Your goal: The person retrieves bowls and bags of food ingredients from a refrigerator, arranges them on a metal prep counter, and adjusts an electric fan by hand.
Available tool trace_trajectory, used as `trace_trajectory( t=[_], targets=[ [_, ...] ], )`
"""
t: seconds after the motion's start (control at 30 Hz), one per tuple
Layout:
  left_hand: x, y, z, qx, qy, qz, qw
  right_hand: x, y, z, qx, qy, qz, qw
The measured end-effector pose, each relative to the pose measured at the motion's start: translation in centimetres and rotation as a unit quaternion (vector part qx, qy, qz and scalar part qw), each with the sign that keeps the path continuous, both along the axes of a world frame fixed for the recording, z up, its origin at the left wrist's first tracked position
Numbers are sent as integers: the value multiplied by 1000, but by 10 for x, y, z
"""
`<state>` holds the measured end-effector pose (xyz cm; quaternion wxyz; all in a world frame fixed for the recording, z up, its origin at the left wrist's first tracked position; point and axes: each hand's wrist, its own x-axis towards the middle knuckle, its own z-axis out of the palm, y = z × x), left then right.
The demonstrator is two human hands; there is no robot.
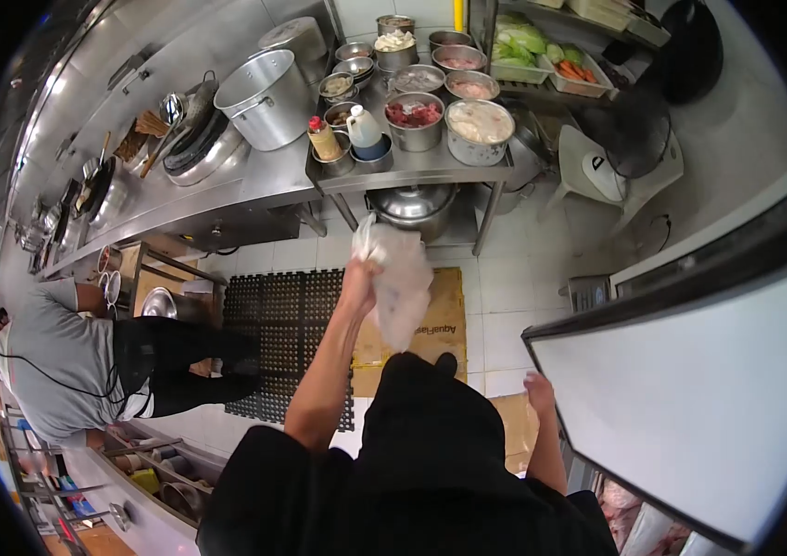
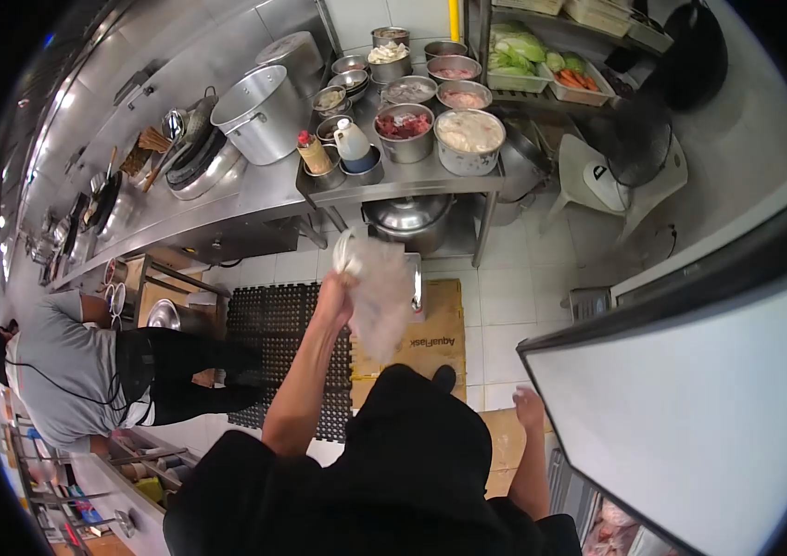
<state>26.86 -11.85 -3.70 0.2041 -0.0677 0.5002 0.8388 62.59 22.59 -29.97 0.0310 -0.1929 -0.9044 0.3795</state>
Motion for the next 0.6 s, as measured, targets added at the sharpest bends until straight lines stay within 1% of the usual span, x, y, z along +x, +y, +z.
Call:
trace_trajectory(
  t=[0.03,0.07,0.1,0.13,0.17,0.23,0.27,0.3,0.37,0.4,0.43,0.5,0.57,0.6],
  targets=[
    [-20,19,20,29,0,-6,1000,-43,-4,33,-197,-33,-112,973],
    [-43,38,38,59,4,-14,998,-84,-7,70,-203,-29,-119,972],
    [-71,55,41,66,8,-14,998,-115,-4,95,-207,-26,-126,970],
    [-99,70,39,73,13,-8,997,-135,2,93,-201,38,-85,975],
    [-128,85,33,77,17,-3,997,-152,2,105,-198,39,-86,976],
    [-200,120,-2,67,16,52,996,-181,-7,137,-178,36,-120,976],
    [-219,135,3,49,8,63,997,-186,-7,131,-166,28,-125,978],
    [-246,145,-5,49,5,53,997,-185,-11,125,-164,27,-135,977],
    [-300,178,-38,52,-23,65,996,-172,-12,111,-62,58,-119,989],
    [-305,186,-25,26,-36,71,996,-151,-15,93,-54,29,-149,987],
    [-317,202,-21,39,-40,66,996,-140,-17,81,-45,6,-176,983],
    [-334,219,-26,-20,8,140,990,-132,-35,109,-115,-101,-239,959],
    [-351,228,-38,-37,3,139,990,-123,-50,115,-138,-152,-264,942],
    [-359,232,-40,-43,-4,137,990,-121,-55,110,-131,-145,-266,944]
  ],
)
